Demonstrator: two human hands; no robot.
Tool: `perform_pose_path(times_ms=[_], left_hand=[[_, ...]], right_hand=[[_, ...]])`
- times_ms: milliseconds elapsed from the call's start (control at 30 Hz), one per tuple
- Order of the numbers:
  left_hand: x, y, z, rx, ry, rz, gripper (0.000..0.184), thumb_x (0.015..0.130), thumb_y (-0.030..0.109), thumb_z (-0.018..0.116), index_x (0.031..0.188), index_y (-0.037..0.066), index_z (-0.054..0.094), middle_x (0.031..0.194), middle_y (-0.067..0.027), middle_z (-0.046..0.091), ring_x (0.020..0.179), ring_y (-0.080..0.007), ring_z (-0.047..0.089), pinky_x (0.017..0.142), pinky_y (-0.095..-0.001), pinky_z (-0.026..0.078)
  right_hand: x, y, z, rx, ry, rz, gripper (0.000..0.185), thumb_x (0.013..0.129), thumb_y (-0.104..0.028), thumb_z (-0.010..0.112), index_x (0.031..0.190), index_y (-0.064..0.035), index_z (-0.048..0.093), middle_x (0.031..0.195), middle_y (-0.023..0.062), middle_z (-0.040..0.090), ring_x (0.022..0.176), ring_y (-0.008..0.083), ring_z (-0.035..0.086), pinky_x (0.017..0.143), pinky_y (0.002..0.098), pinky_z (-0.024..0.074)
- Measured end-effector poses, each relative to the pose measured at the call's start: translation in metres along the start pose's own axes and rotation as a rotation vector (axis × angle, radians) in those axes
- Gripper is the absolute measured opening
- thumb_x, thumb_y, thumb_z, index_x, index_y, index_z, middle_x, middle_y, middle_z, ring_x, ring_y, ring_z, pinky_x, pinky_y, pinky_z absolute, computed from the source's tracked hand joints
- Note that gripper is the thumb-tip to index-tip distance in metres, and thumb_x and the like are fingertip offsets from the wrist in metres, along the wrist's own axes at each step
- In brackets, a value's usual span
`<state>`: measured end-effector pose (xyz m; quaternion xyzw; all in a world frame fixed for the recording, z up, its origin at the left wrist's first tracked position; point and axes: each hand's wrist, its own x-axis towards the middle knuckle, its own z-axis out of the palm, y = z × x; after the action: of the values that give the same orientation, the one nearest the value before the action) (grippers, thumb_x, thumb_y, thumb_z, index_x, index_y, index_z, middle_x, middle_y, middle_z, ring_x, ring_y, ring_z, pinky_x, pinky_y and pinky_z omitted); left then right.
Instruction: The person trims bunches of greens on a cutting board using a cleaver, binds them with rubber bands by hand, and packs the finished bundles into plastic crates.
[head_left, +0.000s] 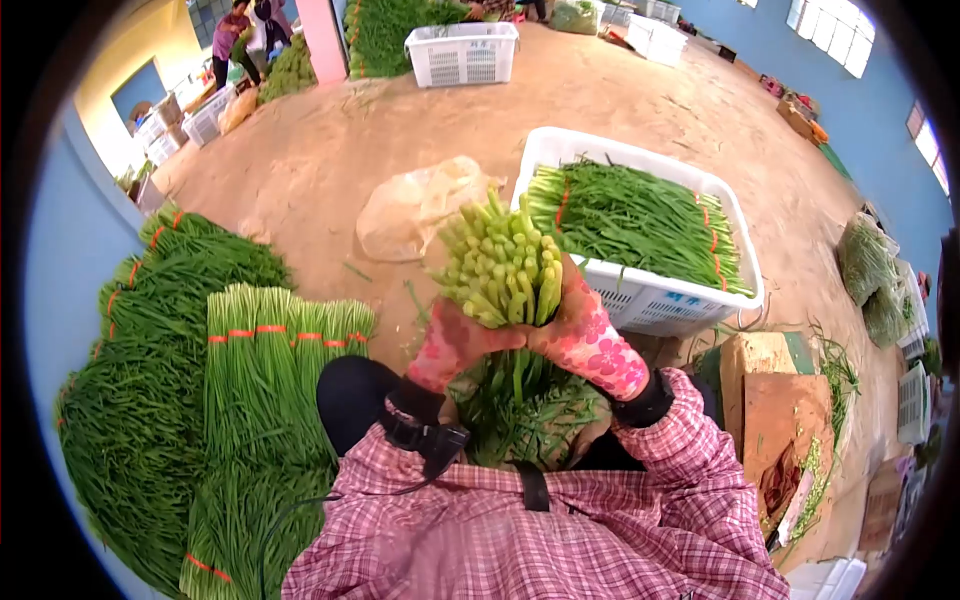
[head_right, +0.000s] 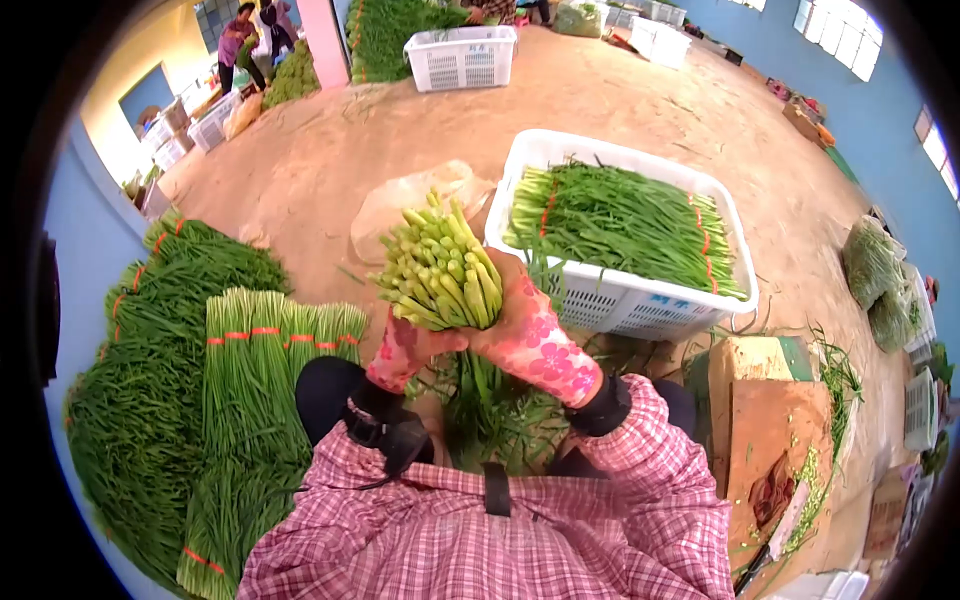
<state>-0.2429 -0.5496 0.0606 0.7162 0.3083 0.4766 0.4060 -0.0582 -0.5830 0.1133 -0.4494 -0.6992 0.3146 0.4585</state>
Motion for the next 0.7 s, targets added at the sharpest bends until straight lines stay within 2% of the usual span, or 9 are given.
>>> perform_pose_path(times_ms=[67,133,233,333,467,567,600,667,700], left_hand=[[-0.011,-0.027,0.01,-0.039,0.114,0.029,0.07,0.07,0.023,0.088,0.128,0.001,0.055,0.12,-0.0083,0.065,0.111,-0.0209,0.061,0.096,-0.0366,0.048],[-0.02,-0.04,0.011,-0.025,0.072,-0.038,0.07,0.07,0.022,0.087,0.128,0.001,0.055,0.119,-0.009,0.066,0.11,-0.0214,0.061,0.095,-0.0371,0.048],[-0.026,-0.043,0.014,0.065,0.016,-0.047,0.07,0.069,0.021,0.086,0.128,0.001,0.055,0.118,-0.0109,0.066,0.106,-0.024,0.063,0.093,-0.0364,0.05],[-0.028,-0.041,0.022,0.061,-0.022,-0.06,0.07,0.066,0.022,0.088,0.125,0.0,0.057,0.118,-0.0127,0.066,0.104,-0.0262,0.064,0.092,-0.0352,0.05],[-0.028,-0.042,0.026,0.058,-0.073,-0.097,0.073,0.064,0.027,0.09,0.123,0.0,0.058,0.117,-0.0117,0.066,0.104,-0.0233,0.064,0.091,-0.0346,0.05],[-0.027,-0.048,0.029,-0.034,-0.034,-0.067,0.074,0.062,0.029,0.091,0.122,0.001,0.058,0.115,-0.0114,0.067,0.103,-0.0225,0.065,0.09,-0.0344,0.051],[-0.026,-0.051,0.025,0.136,-0.032,0.007,0.073,0.062,0.028,0.091,0.122,0.0,0.058,0.115,-0.0112,0.067,0.103,-0.0222,0.065,0.089,-0.0343,0.051],[-0.026,-0.057,0.021,-0.1,-0.03,-0.11,0.072,0.063,0.025,0.09,0.122,0.001,0.058,0.115,-0.0106,0.067,0.101,-0.0217,0.065,0.088,-0.0339,0.052],[-0.026,-0.059,0.02,-0.102,-0.004,-0.108,0.07,0.066,0.034,0.088,0.122,0.002,0.06,0.114,-0.01,0.068,0.102,-0.0229,0.065,0.09,-0.0352,0.051]], right_hand=[[0.002,-0.02,-0.029,0.056,-0.354,0.009,0.08,0.074,-0.008,0.084,0.141,-0.0019,0.041,0.13,0.0114,0.057,0.122,0.0189,0.052,0.104,0.0344,0.0422],[0.002,-0.032,-0.058,-0.126,-0.276,0.052,0.058,0.082,-0.012,0.077,0.132,0.0005,0.05,0.127,0.0103,0.058,0.12,0.0193,0.053,0.105,0.0347,0.0409],[0.027,-0.031,-0.08,0.139,-0.085,0.162,0.036,0.09,-0.016,0.068,0.119,0.0035,0.06,0.107,0.0086,0.067,0.099,0.0151,0.062,0.088,0.0283,0.0498],[0.049,-0.043,-0.085,-0.123,-0.368,0.173,0.03,0.089,-0.021,0.069,0.106,0.0046,0.068,0.095,0.0124,0.071,0.088,0.0175,0.066,0.081,0.0303,0.0519],[0.059,-0.037,-0.083,-0.148,-0.453,0.333,0.022,0.084,-0.016,0.071,0.094,0.0036,0.073,0.086,0.0123,0.073,0.085,0.017,0.067,0.079,0.0304,0.0527],[0.056,-0.028,-0.079,-0.191,-0.352,0.3,0.018,0.085,-0.012,0.067,0.092,0.0026,0.073,0.089,0.0107,0.073,0.086,0.017,0.067,0.081,0.0303,0.0529],[0.055,-0.028,-0.083,-0.109,-0.231,0.237,0.017,0.086,-0.012,0.066,0.092,0.0022,0.072,0.09,0.0108,0.072,0.087,0.0177,0.067,0.082,0.0305,0.053],[0.053,-0.032,-0.103,0.056,0.003,0.112,0.017,0.089,-0.013,0.063,0.092,0.0013,0.071,0.093,0.0111,0.071,0.09,0.019,0.067,0.083,0.0309,0.0532],[0.051,-0.04,-0.122,0.228,-0.008,0.054,0.018,0.093,-0.015,0.06,0.098,0.0005,0.068,0.098,0.011,0.069,0.095,0.0186,0.065,0.09,0.0329,0.051]])
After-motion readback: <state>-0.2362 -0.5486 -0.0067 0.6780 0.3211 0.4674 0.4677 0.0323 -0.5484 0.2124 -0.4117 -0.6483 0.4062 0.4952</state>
